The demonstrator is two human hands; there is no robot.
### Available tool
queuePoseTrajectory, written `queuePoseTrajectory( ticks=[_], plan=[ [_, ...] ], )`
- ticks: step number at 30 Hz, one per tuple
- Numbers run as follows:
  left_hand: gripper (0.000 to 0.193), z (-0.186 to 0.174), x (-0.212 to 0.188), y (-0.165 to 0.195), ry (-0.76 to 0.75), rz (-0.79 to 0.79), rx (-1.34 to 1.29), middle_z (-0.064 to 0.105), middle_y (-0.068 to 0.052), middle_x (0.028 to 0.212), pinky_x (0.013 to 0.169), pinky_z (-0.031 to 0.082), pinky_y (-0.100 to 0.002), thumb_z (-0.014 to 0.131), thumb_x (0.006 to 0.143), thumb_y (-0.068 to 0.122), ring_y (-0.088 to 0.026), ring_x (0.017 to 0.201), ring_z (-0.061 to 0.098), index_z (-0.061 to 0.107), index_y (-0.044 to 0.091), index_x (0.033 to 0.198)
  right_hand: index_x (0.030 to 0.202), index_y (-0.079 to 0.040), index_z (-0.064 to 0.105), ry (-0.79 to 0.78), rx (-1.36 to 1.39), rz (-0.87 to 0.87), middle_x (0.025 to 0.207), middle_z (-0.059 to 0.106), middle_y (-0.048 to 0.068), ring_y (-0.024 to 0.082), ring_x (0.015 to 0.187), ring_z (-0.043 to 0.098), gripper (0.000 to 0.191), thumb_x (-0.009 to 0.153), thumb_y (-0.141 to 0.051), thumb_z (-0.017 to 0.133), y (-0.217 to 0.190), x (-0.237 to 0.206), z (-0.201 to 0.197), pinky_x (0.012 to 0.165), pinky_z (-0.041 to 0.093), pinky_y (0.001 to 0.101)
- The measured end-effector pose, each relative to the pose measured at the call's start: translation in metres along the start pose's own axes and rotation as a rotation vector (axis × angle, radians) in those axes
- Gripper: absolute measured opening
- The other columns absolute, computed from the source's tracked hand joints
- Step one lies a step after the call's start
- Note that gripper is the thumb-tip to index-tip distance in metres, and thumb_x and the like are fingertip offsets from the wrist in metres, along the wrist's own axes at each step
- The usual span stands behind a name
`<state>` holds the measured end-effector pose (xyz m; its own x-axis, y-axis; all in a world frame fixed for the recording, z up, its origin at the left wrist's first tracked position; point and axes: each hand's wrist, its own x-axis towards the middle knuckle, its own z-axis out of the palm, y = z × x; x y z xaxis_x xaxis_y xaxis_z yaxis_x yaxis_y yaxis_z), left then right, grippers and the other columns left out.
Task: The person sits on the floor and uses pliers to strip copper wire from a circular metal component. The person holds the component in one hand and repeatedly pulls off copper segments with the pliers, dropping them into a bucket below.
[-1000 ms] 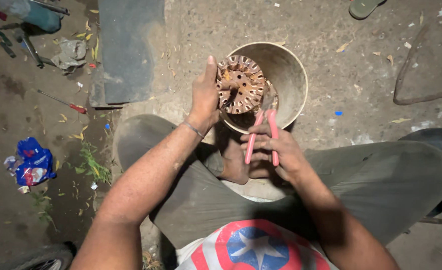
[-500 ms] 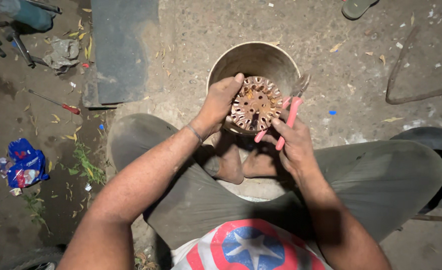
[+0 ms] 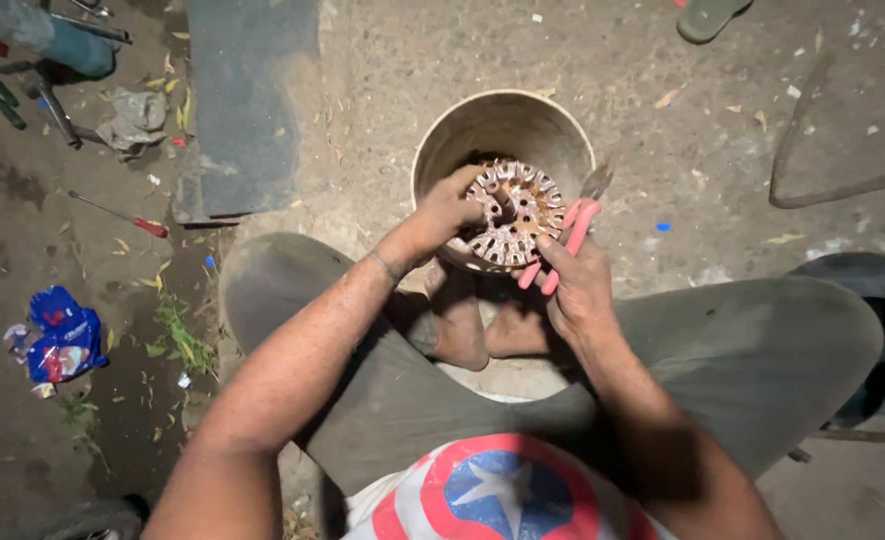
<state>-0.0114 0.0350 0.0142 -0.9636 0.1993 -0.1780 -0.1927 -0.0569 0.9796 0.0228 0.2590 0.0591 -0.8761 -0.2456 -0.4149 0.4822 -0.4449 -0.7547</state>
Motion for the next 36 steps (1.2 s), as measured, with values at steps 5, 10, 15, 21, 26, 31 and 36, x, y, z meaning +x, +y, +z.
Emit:
queuePoseTrajectory(
  ticks=[5,10,15,21,26,31,36],
  plan=[
    [0.066,0.005,-0.007,0.002,-0.063,0.071,0.252,0.062,-0.010,0.129,0.106,0.043,-0.032,0.077,0.088,0.034,-0.020,0.123,0.056,0.053,-0.001,0.138,0.112,0.009,0.066,0.093,-0.219,-0.020,0.086,0.072,0.013,0.020,0.063,0.066,0.025,0.095,-0.009,0.067,0.003,-0.002,0.002,0.058,0.056,0.0310],
    [0.048,0.025,-0.001,-0.008,0.011,-0.105,-0.133,0.067,-0.008,0.122,0.102,0.049,-0.032,0.057,0.105,0.039,-0.016,0.114,0.058,0.063,0.001,0.133,0.112,0.005,0.066,0.121,-0.524,-0.160,0.077,0.069,0.009,0.012,0.056,0.063,0.027,0.092,-0.012,0.071,0.011,-0.019,0.020,0.047,0.049,0.0265],
    [0.038,0.010,-0.001,-0.006,0.245,-0.137,-0.649,0.069,-0.013,0.120,0.096,0.055,-0.042,0.049,0.103,0.023,-0.024,0.106,0.066,0.061,0.001,0.131,0.127,0.002,0.066,-0.043,-0.628,-0.100,0.084,0.069,0.008,0.010,0.062,0.061,0.037,0.094,-0.013,0.071,0.001,-0.023,0.028,0.051,0.048,0.0259],
    [0.049,-0.013,-0.009,0.023,0.312,-0.005,-1.055,0.072,-0.016,0.113,0.093,0.059,-0.045,0.038,0.097,0.027,-0.029,0.101,0.071,0.062,-0.001,0.129,0.143,0.001,0.054,-0.365,-0.518,-0.216,0.134,0.064,0.010,0.014,0.117,0.066,0.048,0.097,-0.012,0.061,-0.017,-0.038,0.021,0.096,0.057,0.0307],
    [0.049,-0.022,-0.009,0.019,0.338,-0.068,-1.057,0.074,-0.018,0.102,0.079,0.060,-0.042,0.042,0.105,0.036,-0.029,0.087,0.071,0.064,-0.001,0.127,0.143,0.001,0.056,-0.373,-0.550,-0.098,0.133,0.066,0.010,0.015,0.115,0.064,0.049,0.096,-0.010,0.062,-0.004,-0.033,0.027,0.100,0.051,0.0307],
    [0.049,-0.020,0.000,0.002,0.383,-0.155,-0.981,0.073,-0.019,0.102,0.077,0.061,-0.042,0.039,0.103,0.036,-0.029,0.085,0.071,0.061,0.000,0.127,0.139,0.002,0.058,-0.452,-0.630,-0.135,0.136,0.065,0.010,0.015,0.122,0.060,0.042,0.099,-0.011,0.060,0.001,-0.031,0.024,0.105,0.048,0.0304],
    [0.054,-0.023,0.004,-0.004,0.233,-0.102,-0.947,0.073,-0.024,0.108,0.082,0.059,-0.038,0.034,0.101,0.032,-0.029,0.090,0.071,0.059,-0.002,0.136,0.152,-0.006,0.062,-0.293,-0.701,0.372,0.099,0.061,0.026,0.028,0.073,0.053,0.048,0.104,-0.015,0.062,-0.003,-0.030,0.019,0.067,0.047,0.0408]
  ],
)
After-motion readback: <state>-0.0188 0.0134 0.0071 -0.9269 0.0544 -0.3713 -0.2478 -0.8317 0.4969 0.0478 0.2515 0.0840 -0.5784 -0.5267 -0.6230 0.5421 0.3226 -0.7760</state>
